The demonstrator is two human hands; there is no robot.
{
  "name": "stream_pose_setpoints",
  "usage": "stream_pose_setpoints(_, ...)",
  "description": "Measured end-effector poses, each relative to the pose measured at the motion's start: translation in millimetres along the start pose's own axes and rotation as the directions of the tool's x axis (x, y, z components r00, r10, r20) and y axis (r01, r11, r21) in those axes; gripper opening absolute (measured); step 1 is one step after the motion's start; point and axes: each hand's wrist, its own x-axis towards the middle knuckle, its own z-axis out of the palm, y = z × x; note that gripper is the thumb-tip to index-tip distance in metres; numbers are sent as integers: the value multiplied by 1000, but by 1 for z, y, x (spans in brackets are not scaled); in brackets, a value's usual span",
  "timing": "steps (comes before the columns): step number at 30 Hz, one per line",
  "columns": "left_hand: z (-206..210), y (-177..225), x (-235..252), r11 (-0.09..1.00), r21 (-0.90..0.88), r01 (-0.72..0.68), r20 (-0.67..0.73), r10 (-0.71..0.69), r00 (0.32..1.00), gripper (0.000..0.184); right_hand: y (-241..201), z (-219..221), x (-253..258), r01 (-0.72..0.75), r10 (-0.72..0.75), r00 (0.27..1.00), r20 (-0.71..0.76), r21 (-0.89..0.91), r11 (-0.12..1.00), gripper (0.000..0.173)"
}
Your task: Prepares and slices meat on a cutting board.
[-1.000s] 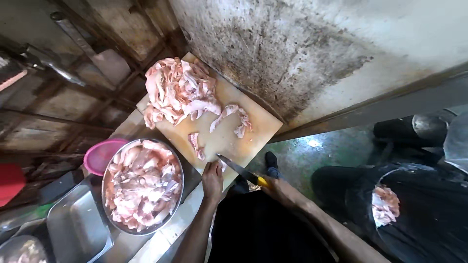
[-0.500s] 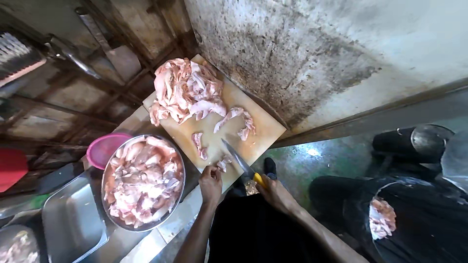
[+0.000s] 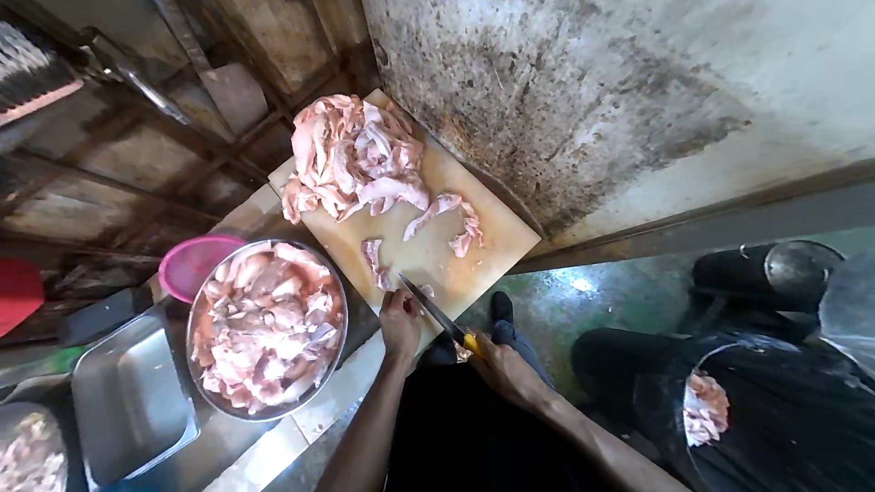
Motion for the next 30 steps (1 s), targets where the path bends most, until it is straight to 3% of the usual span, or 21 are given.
stream_pose_setpoints(6, -7, 4, 6, 999, 37, -10, 107, 6, 994, 10, -32, -1, 23, -8, 8, 999, 38, 21, 1000, 40)
stream_pose_setpoints(10, -5, 2, 7, 997, 40, -68, 79, 64, 995, 7, -50, 3, 52, 12, -12, 1000, -6, 67, 998, 36)
stream_pose_setpoints(17, -8, 4, 9, 999, 37, -33, 120, 28, 992, 7, 10, 15, 13, -1, -6, 997, 78, 90, 996, 46)
stream_pose_setpoints(21, -13, 4, 12, 997, 72, -17, 181, 4, 983, 9, 0, -4, 27, 36, -45, 994, 98, 91, 995, 42)
stream_pose_setpoints(30, -21, -2, -4, 992, 126, 20, 149, -39, 988, 12, 24, -11, 38, 93, -88, 995, -44, 121, 988, 41)
